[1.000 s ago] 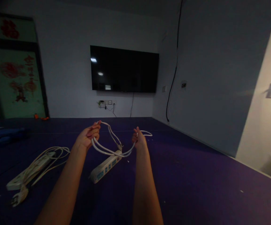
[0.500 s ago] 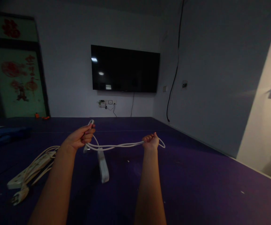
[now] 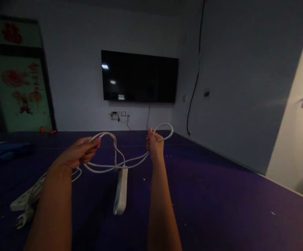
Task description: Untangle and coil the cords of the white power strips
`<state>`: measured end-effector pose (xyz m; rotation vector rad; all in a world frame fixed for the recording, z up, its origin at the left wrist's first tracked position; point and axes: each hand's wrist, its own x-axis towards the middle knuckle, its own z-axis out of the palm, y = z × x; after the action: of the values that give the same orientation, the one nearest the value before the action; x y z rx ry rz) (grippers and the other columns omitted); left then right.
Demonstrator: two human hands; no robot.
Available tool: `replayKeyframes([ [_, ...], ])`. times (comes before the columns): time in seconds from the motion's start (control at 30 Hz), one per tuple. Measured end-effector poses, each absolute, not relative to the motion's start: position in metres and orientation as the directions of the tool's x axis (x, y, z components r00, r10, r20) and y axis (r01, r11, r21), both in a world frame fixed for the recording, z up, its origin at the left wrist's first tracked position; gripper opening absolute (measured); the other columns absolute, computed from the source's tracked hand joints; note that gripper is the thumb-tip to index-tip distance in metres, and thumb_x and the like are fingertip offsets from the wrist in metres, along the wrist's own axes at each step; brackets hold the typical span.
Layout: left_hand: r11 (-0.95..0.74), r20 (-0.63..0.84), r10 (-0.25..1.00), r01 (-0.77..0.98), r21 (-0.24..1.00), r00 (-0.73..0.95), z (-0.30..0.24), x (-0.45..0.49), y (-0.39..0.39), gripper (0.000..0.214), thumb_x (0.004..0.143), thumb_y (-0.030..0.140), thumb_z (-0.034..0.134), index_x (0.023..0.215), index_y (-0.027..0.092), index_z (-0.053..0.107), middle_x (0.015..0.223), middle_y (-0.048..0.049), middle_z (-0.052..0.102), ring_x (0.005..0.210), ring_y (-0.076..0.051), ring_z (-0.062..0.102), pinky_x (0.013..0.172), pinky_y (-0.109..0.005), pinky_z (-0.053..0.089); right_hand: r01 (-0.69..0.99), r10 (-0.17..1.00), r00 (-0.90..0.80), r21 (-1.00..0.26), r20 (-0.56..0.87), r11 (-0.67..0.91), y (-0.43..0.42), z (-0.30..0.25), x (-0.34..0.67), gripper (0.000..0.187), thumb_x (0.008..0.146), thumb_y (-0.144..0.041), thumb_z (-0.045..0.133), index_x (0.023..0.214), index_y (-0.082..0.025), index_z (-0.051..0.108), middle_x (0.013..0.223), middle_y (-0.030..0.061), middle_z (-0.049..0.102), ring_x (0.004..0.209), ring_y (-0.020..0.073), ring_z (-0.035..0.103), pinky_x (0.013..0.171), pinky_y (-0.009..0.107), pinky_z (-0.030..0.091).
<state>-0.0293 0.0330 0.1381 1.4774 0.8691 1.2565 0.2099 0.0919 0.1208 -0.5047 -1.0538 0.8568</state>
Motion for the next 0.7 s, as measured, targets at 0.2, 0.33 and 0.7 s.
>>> replayKeyframes([
  [0.2, -0.488, 0.475, 0.857, 0.023, 0.872, 0.199, 0.145, -0.031, 0.016, 0.037, 0.064, 0.048, 0.069, 0.053, 0.018, 0.049, 0.035, 0.0092, 0.025, 0.031, -0.001, 0.015, 0.031, -0.016, 0.009, -0.273, 0.844, 0.158, -0.799, 0.513, 0.536, 0.098, 0.116, 0.208, 0.048, 0.062, -0.061, 0.064, 0.053, -0.018, 0.044, 0.033, -0.0122, 0.024, 0.026, 0.0009, 0.018, 0.028, 0.016, 0.012],
  [0.33, -0.598, 0.580, 0.800, 0.146, 0.788, 0.152, 0.147, -0.024, 0.010, 0.037, 0.065, 0.046, 0.068, 0.049, 0.017, 0.051, 0.035, 0.0071, 0.029, 0.032, -0.003, 0.020, 0.032, -0.018, 0.013, -0.237, 0.854, 0.128, -0.821, 0.504, 0.519, 0.096, 0.117, 0.205, 0.047, 0.062, -0.061, 0.063, 0.055, -0.018, 0.046, 0.034, -0.0118, 0.025, 0.027, 0.0010, 0.018, 0.028, 0.016, 0.012],
  [0.7, -0.770, 0.789, 0.608, 0.308, 0.559, 0.086, 0.148, -0.011, 0.013, 0.043, 0.058, 0.029, 0.072, 0.038, 0.016, 0.036, 0.041, 0.0071, 0.024, 0.039, -0.004, 0.022, 0.036, -0.020, 0.015, -0.109, 0.858, 0.086, -0.851, 0.507, 0.514, 0.104, 0.112, 0.199, 0.046, 0.067, -0.063, 0.056, 0.067, -0.017, 0.053, 0.038, -0.0108, 0.027, 0.030, 0.0035, 0.021, 0.031, 0.018, 0.015],
])
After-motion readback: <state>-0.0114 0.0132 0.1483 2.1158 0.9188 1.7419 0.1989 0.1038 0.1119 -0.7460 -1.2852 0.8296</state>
